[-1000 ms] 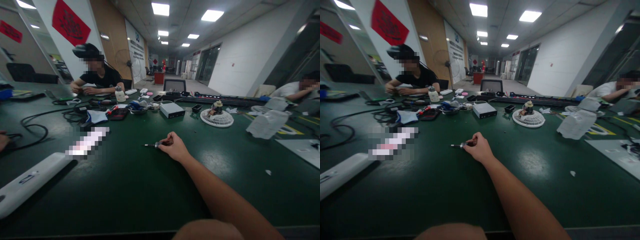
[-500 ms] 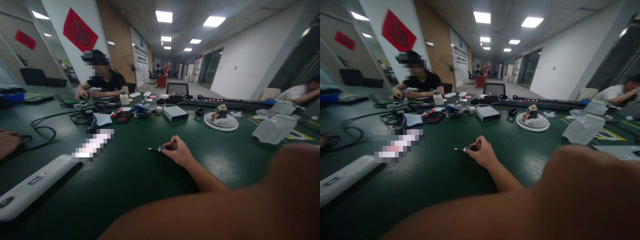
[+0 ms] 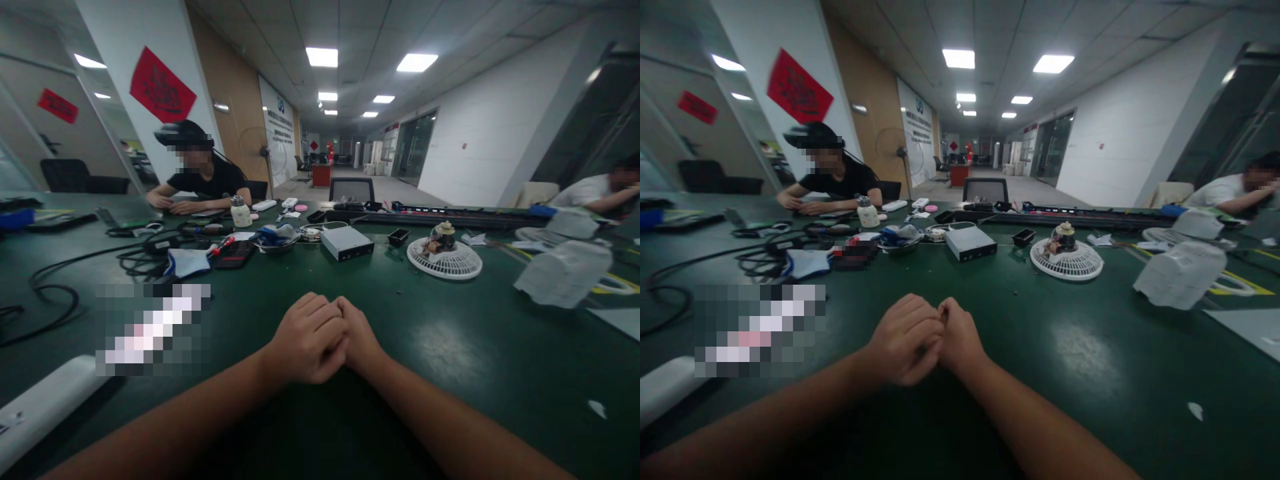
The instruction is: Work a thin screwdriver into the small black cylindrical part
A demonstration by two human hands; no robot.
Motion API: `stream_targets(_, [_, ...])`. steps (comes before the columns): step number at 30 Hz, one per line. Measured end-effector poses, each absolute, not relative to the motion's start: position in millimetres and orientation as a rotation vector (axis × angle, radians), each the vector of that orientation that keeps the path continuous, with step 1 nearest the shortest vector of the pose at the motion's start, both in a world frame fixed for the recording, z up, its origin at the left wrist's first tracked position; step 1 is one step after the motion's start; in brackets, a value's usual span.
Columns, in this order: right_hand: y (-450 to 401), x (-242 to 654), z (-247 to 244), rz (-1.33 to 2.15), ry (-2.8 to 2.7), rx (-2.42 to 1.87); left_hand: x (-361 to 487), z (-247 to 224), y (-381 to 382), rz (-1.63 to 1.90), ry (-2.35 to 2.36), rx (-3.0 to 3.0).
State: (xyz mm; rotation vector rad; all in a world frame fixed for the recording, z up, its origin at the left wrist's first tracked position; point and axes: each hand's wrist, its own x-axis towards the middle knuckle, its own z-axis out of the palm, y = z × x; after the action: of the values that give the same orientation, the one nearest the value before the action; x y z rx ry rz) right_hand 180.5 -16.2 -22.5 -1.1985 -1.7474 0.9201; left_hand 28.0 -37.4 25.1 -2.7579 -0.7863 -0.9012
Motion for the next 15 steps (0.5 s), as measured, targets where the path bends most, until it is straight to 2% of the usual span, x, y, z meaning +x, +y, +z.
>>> stream_targets(2, [-18.3,180.7,-21.5,0.96,-1.677,-1.181,1.7,13.8,-40.0,-0.964,-0.938,-2.823])
stream_targets(5, [-23.2,179.6,-20.5,1.021,-1.665,-1.104,-14.7,5.4,-40.0,-0.828,-1.13,-2.952])
stream_targets(10, [-29.8,178.2,-18.0,1.041,-1.642,-1.091,0.7,2.3,-30.7,-0.656,-1.481,-2.993])
stream_targets(15, [-25.6,177.0,-19.2,1.126,-1.57,-1.018,6.5,-3.0,-22.3,-0.54,-1.602,-2.911])
